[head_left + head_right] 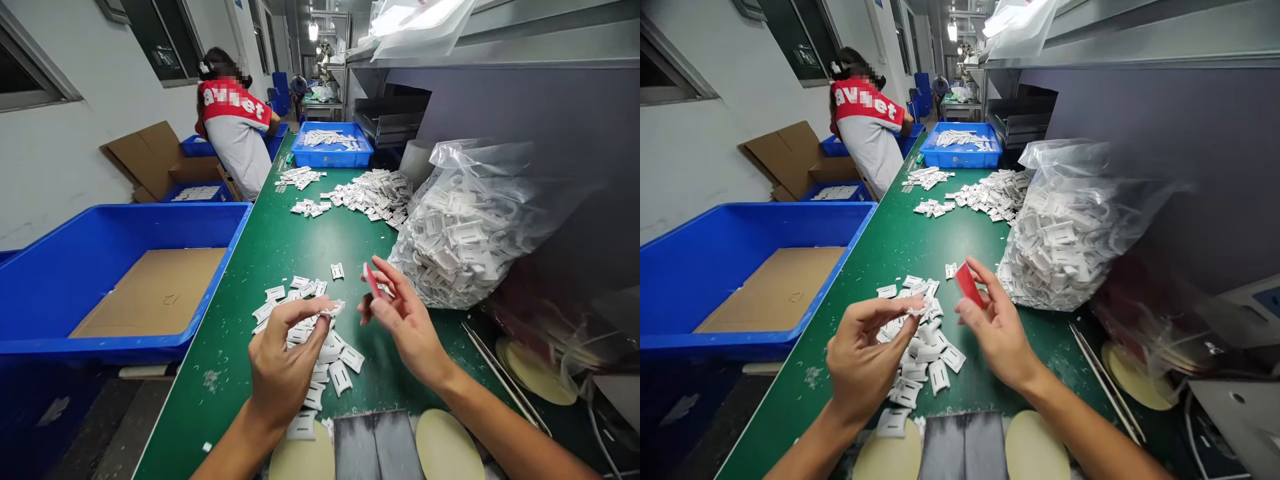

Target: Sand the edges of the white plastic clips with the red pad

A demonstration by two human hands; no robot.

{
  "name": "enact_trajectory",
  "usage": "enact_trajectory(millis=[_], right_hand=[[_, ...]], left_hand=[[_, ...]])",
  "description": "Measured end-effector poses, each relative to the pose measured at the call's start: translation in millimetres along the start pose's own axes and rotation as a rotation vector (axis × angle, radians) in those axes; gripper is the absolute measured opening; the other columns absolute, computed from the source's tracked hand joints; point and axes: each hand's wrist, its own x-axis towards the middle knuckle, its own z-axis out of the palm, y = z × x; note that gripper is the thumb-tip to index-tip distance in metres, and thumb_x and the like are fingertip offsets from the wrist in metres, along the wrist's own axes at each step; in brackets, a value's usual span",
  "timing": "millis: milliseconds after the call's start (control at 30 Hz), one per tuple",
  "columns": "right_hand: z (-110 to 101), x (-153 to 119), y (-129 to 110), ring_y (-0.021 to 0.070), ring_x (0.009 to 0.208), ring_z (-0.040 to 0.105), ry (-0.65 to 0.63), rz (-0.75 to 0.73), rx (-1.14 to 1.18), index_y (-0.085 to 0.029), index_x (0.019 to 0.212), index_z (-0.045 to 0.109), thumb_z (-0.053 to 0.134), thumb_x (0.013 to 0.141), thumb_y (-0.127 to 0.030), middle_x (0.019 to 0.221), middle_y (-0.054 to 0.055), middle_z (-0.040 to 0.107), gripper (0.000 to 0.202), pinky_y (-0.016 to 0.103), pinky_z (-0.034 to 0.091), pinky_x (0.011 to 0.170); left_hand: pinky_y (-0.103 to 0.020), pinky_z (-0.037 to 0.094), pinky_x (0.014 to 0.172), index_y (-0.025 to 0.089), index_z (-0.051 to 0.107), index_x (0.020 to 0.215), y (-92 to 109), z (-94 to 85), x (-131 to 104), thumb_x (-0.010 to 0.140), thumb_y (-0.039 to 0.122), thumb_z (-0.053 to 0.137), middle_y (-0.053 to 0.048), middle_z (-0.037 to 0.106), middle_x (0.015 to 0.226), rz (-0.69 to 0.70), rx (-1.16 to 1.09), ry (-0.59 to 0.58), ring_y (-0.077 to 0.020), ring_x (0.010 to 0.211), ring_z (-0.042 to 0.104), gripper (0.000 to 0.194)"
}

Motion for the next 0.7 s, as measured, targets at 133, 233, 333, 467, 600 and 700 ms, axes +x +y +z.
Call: enact_trajectory(millis=[133, 233, 333, 467, 600, 700], right_hand=[[-1.3, -9.1, 0.3, 0.0216, 0.108, 0.058, 0.013, -0.382, -0.394, -0.041, 0.143, 0.047, 0.06, 0.093, -0.022, 0.137, 0.006, 0.043, 0.054, 0.039, 0.055, 0.089], [-5.3, -8.5, -1.6, 0.0287, 0.128, 0.049, -0.083, -0.555, -0.787, -0.034, 0.144, 0.049, 0.055, 0.094, -0.015, 0.144, 0.009, 0.041, 0.053, 0.047, 0.046, 0.105], [-7.2, -5.3, -4.2, 0.0282, 0.128, 0.05, 0.024, -0.438, -0.935, -0.025, 0.142, 0.053, 0.046, 0.098, -0.016, 0.138, 0.013, 0.049, 0.045, 0.049, 0.044, 0.107], [-8.0, -3.8, -4.1, 0.029, 0.131, 0.047, -0.05, -0.576, -0.933, -0.024, 0.144, 0.049, 0.045, 0.098, -0.018, 0.143, 0.014, 0.045, 0.046, 0.049, 0.044, 0.107], [-11.6, 1.8, 0.0, 0.0294, 0.121, 0.054, 0.059, -0.358, -1.108, -0.02, 0.133, 0.061, 0.044, 0.1, -0.023, 0.131, 0.016, 0.052, 0.037, 0.049, 0.048, 0.102], [-11.8, 4.3, -1.6, 0.0252, 0.125, 0.051, 0.103, -0.355, -0.984, -0.02, 0.141, 0.052, 0.041, 0.102, -0.025, 0.135, 0.014, 0.052, 0.041, 0.046, 0.044, 0.107]], left_hand=[[-0.035, 0.06, 0.088, 0.023, 0.068, 0.098, 9.8, 1.6, 0.9, 0.075, 0.001, 0.073, -0.002, 0.078, 0.096, -0.042, -0.025, -0.001, -0.021, 0.092, 0.075, 0.032], [-0.033, 0.057, 0.089, 0.023, 0.068, 0.083, 19.7, 4.3, 3.4, 0.069, -0.001, 0.079, -0.001, 0.079, 0.09, -0.167, -0.143, 0.052, -0.0218, 0.091, 0.076, 0.03], [-0.03, 0.057, 0.086, 0.022, 0.064, 0.071, 25.7, 7.3, 3.7, 0.062, -0.001, 0.083, -0.001, 0.079, 0.08, -0.275, -0.244, 0.116, -0.0217, 0.084, 0.076, 0.031], [-0.03, 0.058, 0.081, 0.023, 0.06, 0.072, 27.1, 9.6, 1.3, 0.064, 0.0, 0.082, 0.0, 0.078, 0.08, -0.28, -0.265, 0.119, -0.0216, 0.082, 0.076, 0.033], [-0.026, 0.059, 0.075, 0.024, 0.055, 0.077, 26.0, 9.6, 4.1, 0.069, 0.005, 0.081, 0.002, 0.078, 0.08, -0.366, -0.294, 0.094, -0.0189, 0.079, 0.076, 0.033], [-0.021, 0.058, 0.074, 0.024, 0.062, 0.088, 24.1, 7.6, 8.8, 0.071, 0.01, 0.082, 0.002, 0.077, 0.085, -0.433, -0.287, 0.063, -0.0157, 0.081, 0.075, 0.03]])
